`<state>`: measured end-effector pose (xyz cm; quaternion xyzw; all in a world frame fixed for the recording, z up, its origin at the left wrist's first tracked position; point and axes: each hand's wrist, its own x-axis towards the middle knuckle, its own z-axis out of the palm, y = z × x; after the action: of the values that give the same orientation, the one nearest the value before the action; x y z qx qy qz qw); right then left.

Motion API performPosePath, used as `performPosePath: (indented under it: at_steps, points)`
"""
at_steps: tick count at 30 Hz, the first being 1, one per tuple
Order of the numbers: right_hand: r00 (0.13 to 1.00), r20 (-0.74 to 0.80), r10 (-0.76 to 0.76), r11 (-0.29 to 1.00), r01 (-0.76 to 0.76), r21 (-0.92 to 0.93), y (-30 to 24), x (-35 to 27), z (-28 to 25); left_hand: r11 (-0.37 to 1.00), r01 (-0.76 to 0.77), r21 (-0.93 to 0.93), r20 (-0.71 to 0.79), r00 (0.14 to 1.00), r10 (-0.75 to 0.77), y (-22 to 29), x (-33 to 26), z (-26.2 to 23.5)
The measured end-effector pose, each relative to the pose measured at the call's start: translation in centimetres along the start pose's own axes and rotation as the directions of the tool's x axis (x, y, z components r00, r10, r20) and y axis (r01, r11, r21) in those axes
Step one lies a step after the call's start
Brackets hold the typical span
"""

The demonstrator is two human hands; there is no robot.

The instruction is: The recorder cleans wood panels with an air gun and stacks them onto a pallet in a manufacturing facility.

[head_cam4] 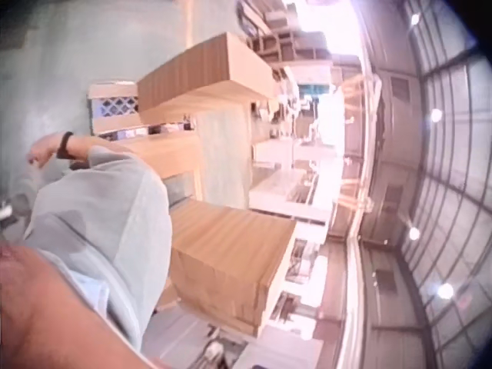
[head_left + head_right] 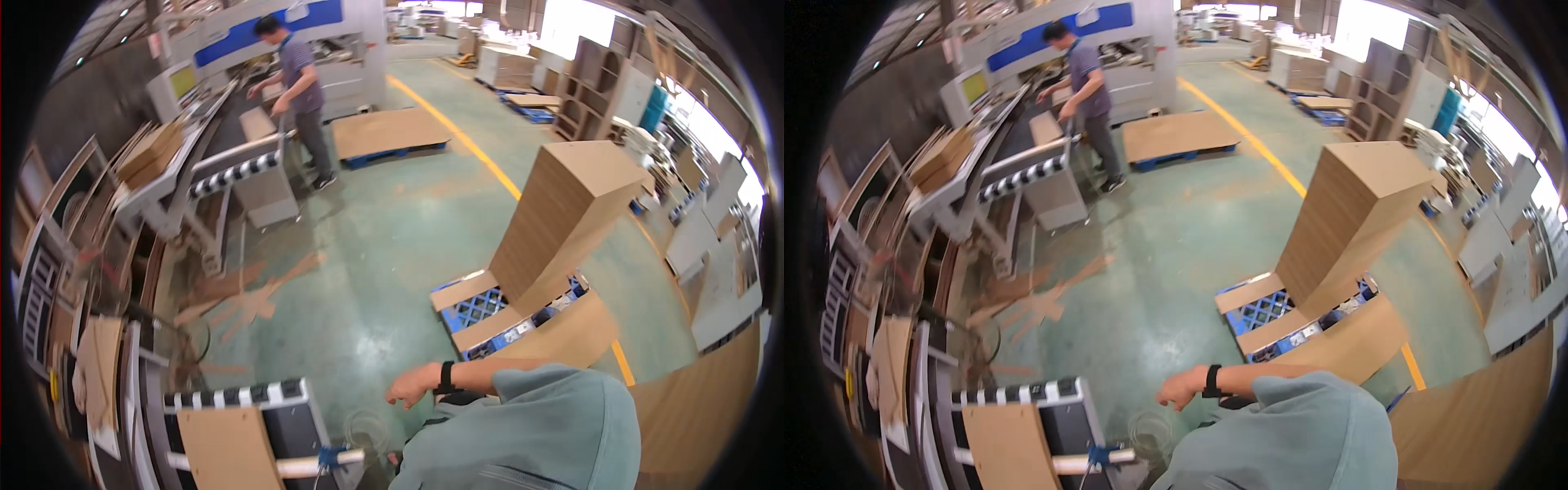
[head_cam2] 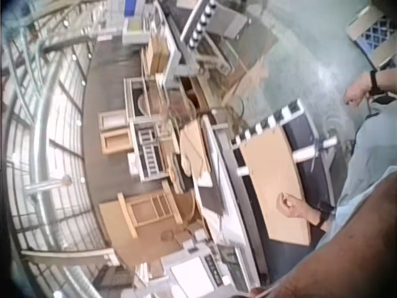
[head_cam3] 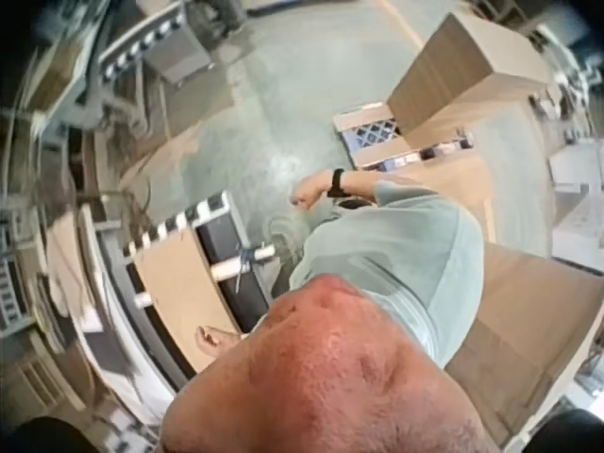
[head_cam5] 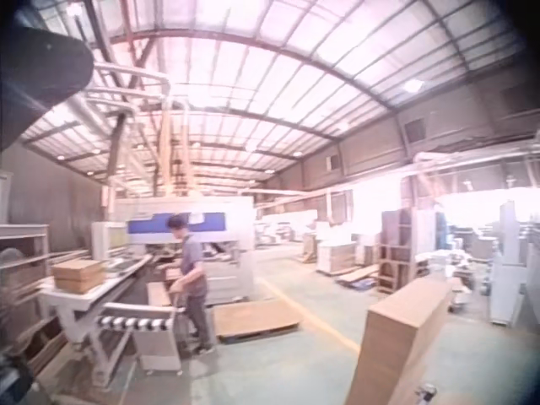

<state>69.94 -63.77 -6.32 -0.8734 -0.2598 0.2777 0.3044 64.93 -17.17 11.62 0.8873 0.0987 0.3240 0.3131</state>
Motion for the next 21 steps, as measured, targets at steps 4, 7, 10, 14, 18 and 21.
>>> performPosePath:
  at_steps: [4, 7, 10, 14, 18, 21]
  points:
    - [0.936, -0.129, 0.328, 0.941, -0.336, -0.048, 10.1, -8.4, 1.4, 0.955, -0.095, -0.28, 0.097, 0.987, 0.127, 13.3, 1.4, 6.9]
    - [0.82, -0.183, 0.542, 0.837, -0.545, 0.036, 16.4, -14.9, 3.2, 0.646, -0.094, -0.758, 0.078, 0.97, 0.232, 24.1, 0.4, 13.0]
    - [0.731, -0.128, 0.67, 0.743, -0.661, 0.106, 20.0, -20.8, 4.6, 0.407, -0.142, -0.902, 0.037, 0.914, 0.403, 34.1, -1.1, 17.3]
    - [0.627, -0.099, 0.773, 0.579, -0.632, 0.515, 26.6, -25.3, 11.5, 0.073, 0.103, -0.992, 0.123, 0.664, 0.737, 42.1, -2.7, 19.9]
    - [0.347, 0.041, 0.937, 0.101, -0.383, 0.918, 28.8, -28.1, 20.7, -0.054, 0.33, -0.942, 0.098, 0.429, 0.898, 46.8, -2.6, 21.8]
    - [0.348, 0.049, 0.936, 0.142, -0.5, 0.854, 30.4, -28.9, 29.9, -0.174, 0.426, -0.888, -0.027, 0.33, 0.944, 51.9, -1.2, 22.6]
